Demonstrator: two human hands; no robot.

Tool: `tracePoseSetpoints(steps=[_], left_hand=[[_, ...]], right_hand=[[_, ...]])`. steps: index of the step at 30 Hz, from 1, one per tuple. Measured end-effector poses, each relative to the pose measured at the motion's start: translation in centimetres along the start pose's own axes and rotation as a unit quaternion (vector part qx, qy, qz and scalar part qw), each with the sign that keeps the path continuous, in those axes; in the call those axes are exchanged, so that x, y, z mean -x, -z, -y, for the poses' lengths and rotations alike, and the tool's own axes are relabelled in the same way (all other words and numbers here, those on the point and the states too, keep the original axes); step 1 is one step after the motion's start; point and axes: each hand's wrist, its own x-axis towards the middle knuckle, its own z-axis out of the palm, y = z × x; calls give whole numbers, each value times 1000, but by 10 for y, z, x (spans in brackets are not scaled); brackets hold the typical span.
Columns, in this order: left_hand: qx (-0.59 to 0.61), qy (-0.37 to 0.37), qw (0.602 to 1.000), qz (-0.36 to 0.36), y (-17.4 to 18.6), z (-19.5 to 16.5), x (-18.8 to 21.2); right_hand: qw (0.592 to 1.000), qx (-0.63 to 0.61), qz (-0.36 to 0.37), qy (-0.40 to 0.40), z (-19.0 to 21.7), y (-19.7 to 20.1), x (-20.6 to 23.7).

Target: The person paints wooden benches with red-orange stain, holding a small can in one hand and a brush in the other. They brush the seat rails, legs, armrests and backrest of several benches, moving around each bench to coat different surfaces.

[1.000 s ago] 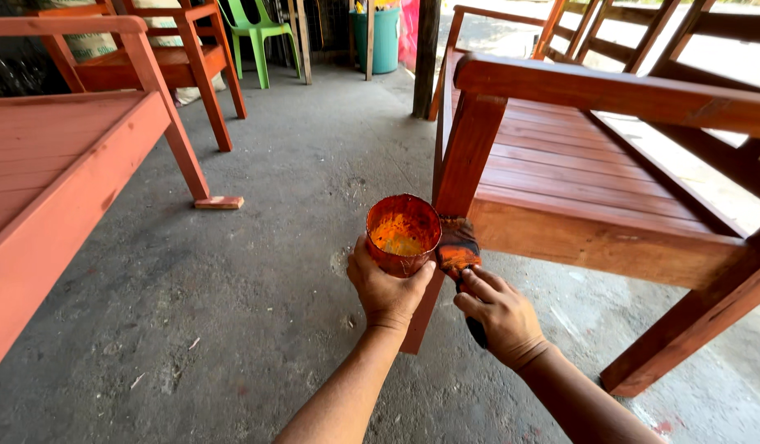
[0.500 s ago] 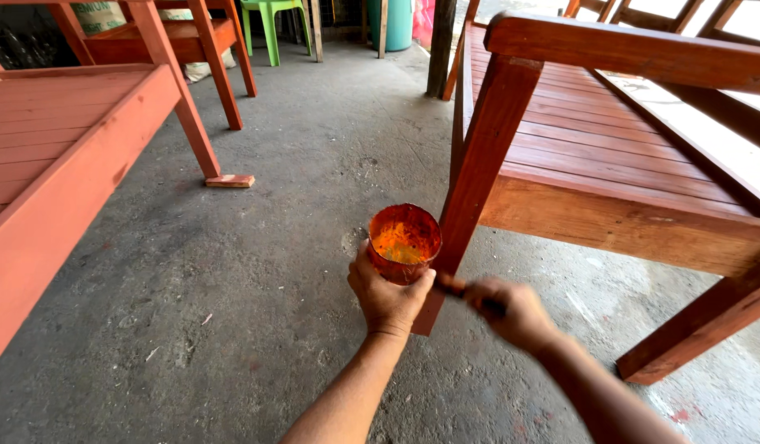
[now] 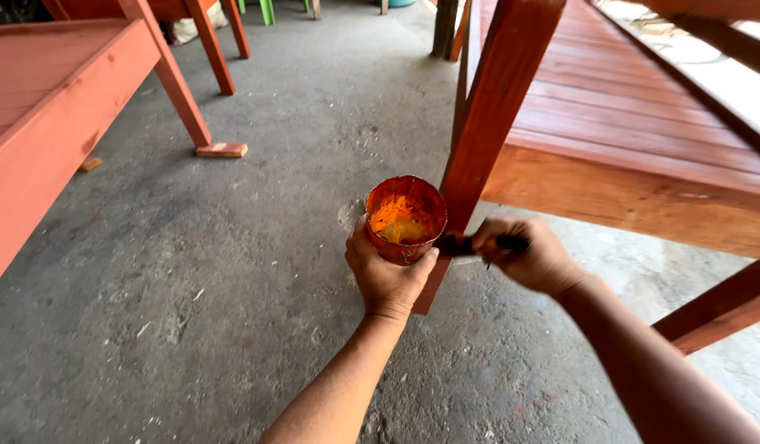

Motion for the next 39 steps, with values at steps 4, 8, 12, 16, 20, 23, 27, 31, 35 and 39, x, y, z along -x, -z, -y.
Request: tracePoseSetpoints(steps=[4,8,12,16,20,23,27,31,35,39], left_hand=[[-8,33,999,42,10,9,10],[3,46,998,36,14,15,20],[5,47,998,32,11,20,24],[-3,-7,1000,14,11,21,26],[-14,-21,999,20,12,22,24],[-16,1,1000,20,9,24,17],[-8,23,1000,20,5,27,16],[-6,58,998,38,8,27,23],[-24,49,997,50,11,29,18],[-5,69,996,64,-1,28,9]], right_hand=[[996,0,66,-59,-32,-64,22],[994,16,88,-57,-59,-103,38],[995,21,95,-35,-75,-139,47],[994,32,99,-27,-75,-163,52],[994,36,103,-11,-75,-155,43],[992,40,113,-46,-83,-142,33],[993,41,101,-46,-91,-154,31],[991,71,107,-24,-93,-179,45],[992,67,103,-32,-97,-166,42],[996,64,54,8,-90,-110,21]])
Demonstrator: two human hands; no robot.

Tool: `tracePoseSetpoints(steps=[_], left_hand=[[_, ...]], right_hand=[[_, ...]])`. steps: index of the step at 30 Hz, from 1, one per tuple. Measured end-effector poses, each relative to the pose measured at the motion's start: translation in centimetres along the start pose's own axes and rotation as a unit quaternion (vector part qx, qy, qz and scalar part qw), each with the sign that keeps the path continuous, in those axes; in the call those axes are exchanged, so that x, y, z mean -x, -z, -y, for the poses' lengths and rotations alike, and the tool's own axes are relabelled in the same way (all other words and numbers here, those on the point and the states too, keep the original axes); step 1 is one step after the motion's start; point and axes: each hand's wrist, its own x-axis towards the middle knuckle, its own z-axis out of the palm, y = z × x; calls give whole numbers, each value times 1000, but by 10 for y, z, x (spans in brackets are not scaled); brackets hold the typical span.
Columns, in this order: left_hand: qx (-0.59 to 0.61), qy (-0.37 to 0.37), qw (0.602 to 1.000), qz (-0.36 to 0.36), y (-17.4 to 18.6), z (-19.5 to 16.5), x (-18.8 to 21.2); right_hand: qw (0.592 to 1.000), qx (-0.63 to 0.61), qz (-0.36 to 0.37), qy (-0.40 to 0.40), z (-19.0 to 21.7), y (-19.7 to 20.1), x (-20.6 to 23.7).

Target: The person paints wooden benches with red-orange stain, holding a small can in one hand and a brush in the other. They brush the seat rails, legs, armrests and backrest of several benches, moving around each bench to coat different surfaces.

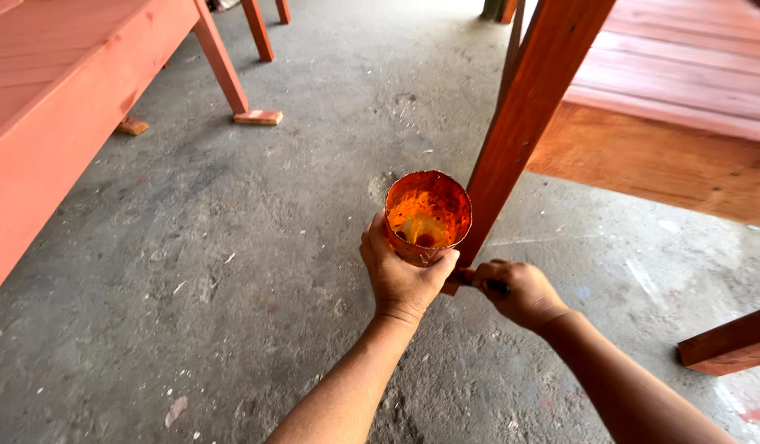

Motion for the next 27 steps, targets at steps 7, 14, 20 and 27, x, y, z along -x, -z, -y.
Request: tracePoseSetpoints(steps=[7,14,20,27], left_hand=[[24,-55,997,-47,-35,-9,-23],[61,-38,996,-58,-53,-17,-38],[29,-57,996,-69,-56,-6,-40],[3,-39,998,-58,-45,9,-55]], right_hand=[[991,34,-129,34,50,124,-35],[949,113,-273,109,108,232,-38],[926,-11,-358,119,120,264,-37],[973,50,-185,125,69,178,-38]])
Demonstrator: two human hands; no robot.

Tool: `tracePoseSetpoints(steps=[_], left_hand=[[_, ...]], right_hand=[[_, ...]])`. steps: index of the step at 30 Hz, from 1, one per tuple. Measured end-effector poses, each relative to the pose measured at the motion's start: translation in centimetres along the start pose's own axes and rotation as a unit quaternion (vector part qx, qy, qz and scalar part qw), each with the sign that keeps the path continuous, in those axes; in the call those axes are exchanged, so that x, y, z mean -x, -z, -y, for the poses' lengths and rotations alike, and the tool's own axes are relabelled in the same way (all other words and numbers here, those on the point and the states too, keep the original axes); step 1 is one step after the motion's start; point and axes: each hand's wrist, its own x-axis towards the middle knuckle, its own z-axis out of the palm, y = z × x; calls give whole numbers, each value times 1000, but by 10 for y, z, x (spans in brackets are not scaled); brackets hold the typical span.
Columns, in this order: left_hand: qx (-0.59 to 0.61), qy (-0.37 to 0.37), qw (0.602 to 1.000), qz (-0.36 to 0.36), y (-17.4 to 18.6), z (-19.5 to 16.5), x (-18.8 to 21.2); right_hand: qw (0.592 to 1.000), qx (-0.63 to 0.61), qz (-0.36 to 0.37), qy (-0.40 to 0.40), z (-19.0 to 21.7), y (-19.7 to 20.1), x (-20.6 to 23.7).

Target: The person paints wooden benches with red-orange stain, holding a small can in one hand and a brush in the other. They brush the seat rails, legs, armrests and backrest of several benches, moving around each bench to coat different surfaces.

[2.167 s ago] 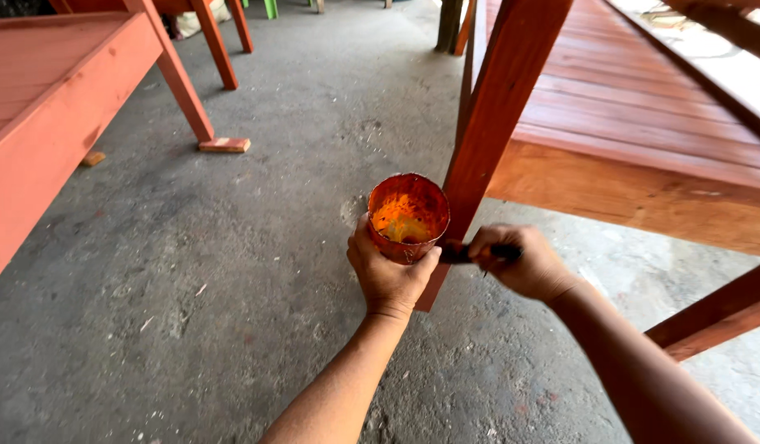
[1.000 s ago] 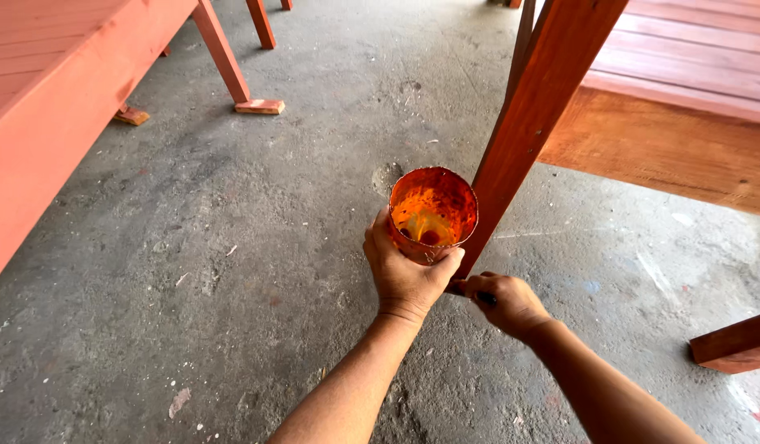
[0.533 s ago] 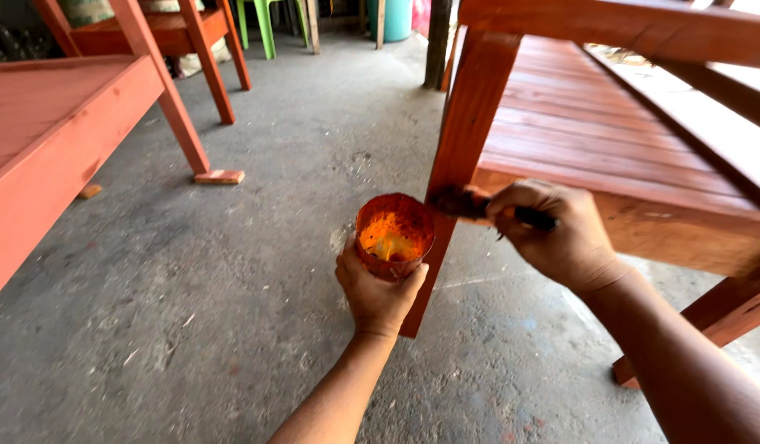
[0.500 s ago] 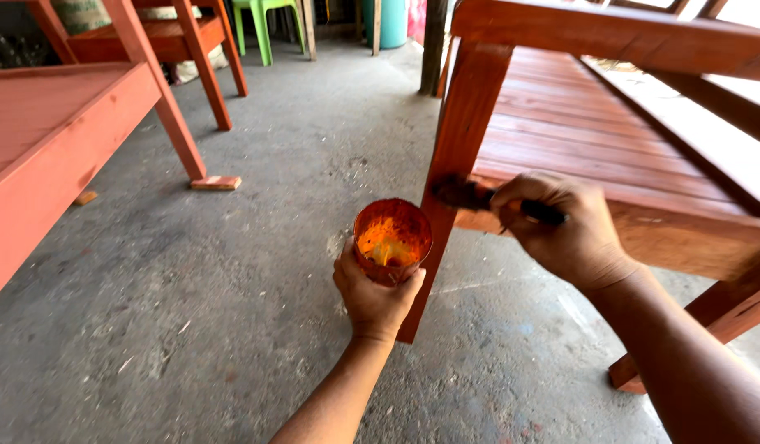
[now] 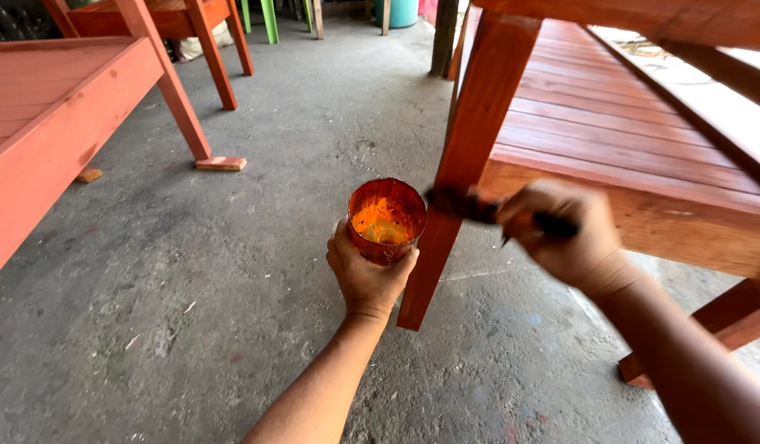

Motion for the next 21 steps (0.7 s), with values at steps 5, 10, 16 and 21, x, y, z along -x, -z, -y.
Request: tracePoseSetpoints(steps=[5,10,16,21], left_hand=[[-7,-31,999,-33,4,12,4],[-18,-15,999,-24,11,23,15],[-19,-12,1000,-18,22,25,21],[-27,-30,999,-22,28,19,22]], right_hand=[[996,-15,80,-31,-16,-94,57],[986,-11,147,-77,-25,-164,106],[977,-12,198,-81,-45,-225,157],[968,-6,232,-95,-49,-254,178]])
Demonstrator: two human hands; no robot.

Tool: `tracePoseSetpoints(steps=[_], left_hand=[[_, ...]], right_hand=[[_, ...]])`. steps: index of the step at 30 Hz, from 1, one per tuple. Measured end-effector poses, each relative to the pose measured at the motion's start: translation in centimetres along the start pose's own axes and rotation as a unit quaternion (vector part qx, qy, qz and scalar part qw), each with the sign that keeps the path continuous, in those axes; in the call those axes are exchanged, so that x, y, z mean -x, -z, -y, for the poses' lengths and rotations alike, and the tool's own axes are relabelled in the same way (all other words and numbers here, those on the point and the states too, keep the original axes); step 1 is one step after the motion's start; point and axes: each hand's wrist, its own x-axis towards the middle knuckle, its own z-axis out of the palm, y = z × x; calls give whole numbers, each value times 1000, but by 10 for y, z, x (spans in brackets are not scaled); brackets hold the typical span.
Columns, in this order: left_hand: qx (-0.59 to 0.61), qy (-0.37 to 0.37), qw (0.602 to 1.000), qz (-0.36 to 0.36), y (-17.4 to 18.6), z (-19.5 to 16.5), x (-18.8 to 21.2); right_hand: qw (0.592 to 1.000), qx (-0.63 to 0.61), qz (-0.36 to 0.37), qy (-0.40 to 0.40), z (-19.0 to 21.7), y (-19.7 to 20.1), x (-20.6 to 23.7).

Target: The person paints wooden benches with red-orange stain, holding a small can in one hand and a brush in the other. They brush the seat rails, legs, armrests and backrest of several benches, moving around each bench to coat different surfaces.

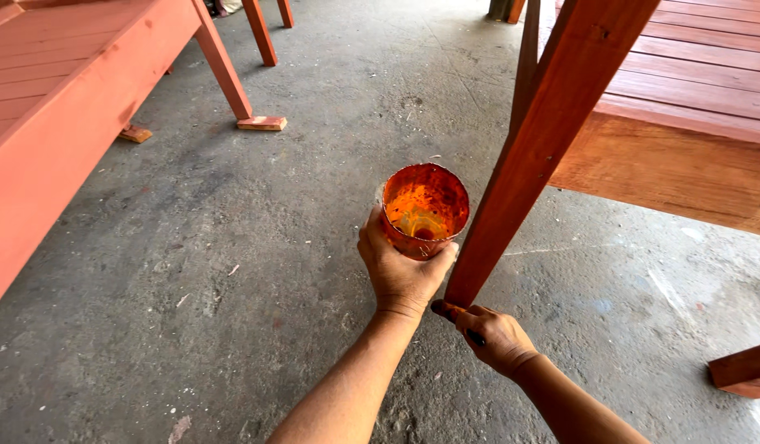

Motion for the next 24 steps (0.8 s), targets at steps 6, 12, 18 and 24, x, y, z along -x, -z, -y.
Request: tracePoseSetpoints(steps=[6,12,18,24], left_hand=[[-2,12,1000,28,-1,-7,-5],[1,28,999,24,-11,-14,-14],[24,22,999,16,-20,-23,-16],[27,21,998,53,-13,-16,-11]], right_hand=[[999,22,2,-44,2,11,-10],[993,21,-117,-25,5,41,-8],[995,6,-40,-87,4,34,-20],[995,-22,-8,-95,6,14,-30]])
